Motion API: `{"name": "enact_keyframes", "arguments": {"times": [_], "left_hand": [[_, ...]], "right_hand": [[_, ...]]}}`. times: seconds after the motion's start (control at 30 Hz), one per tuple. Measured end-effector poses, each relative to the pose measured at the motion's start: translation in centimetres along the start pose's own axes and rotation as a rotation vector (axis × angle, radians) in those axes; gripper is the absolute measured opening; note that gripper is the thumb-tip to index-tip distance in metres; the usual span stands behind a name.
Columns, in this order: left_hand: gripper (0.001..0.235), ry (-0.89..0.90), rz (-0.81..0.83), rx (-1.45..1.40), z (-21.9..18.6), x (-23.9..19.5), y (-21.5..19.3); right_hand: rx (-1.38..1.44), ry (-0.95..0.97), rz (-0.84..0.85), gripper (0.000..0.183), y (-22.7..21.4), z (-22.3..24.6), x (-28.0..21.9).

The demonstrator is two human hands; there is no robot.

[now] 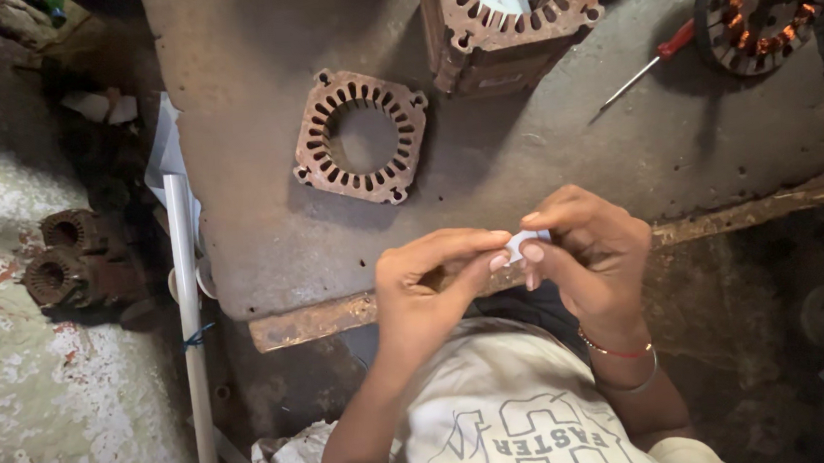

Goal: The person folds small pieces of white insulation paper and inserts them into the slots of several motor stators using their hands and a small metal tool to press the paper into place.

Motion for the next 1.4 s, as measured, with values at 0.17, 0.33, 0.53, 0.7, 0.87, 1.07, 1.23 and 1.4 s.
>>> {"name": "enact_keyframes", "arguments": {"times": [0.17,0.33,0.53,0.7,0.87,1.07,1.23,1.4], "left_hand": [[0.018,-0.075,-0.057,-0.18,1.9,-0.2,0.0],[0.017,-0.015,-0.074,-0.093,1.0,-0.5,-0.2],[0.019,0.178,-0.069,0.209,-2.8,-0.3,0.0],[0.027,0.084,0.112,0.057,-2.4,0.3,0.4],[0.027,-0.026,0.284,-0.007,-1.2,0.4,0.9],[0.019,0.088,0.146,0.12,-1.3,0.0,0.3],[0.013,-0.034,0.056,-0.13,1.1,-0.3,-0.3],[0.012,-0.044,0.067,-0.328,1.7,-0.1,-0.3]], "right_hand": [[0.0,-0.002,-0.001,0.022,0.1,-0.2,-0.3],[0.05,-0.004,-0.004,0.019,0.2,-0.3,-0.3],[0.003,0.112,-0.014,0.024,0.3,-0.2,-0.3],[0.022,0.102,0.036,0.014,0.3,0.3,-0.7],[0.102,0.08,0.028,0.015,-0.1,0.3,-1.2],[-0.046,0.068,0.005,0.013,0.0,0.7,-1.8],[0.251,0.204,0.144,0.022,0.8,-1.0,-1.6],[0.483,0.352,0.147,0.025,0.2,-4.1,-1.9]]}}
Point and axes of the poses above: each hand's wrist, its own x-axis towards the middle knuckle, its own y-axis out of the palm, z = x × y, the point moved 10 cm from there along x, towards the middle knuckle, and after that the axes turned 2 degrees about z, right-handed, at the moved point
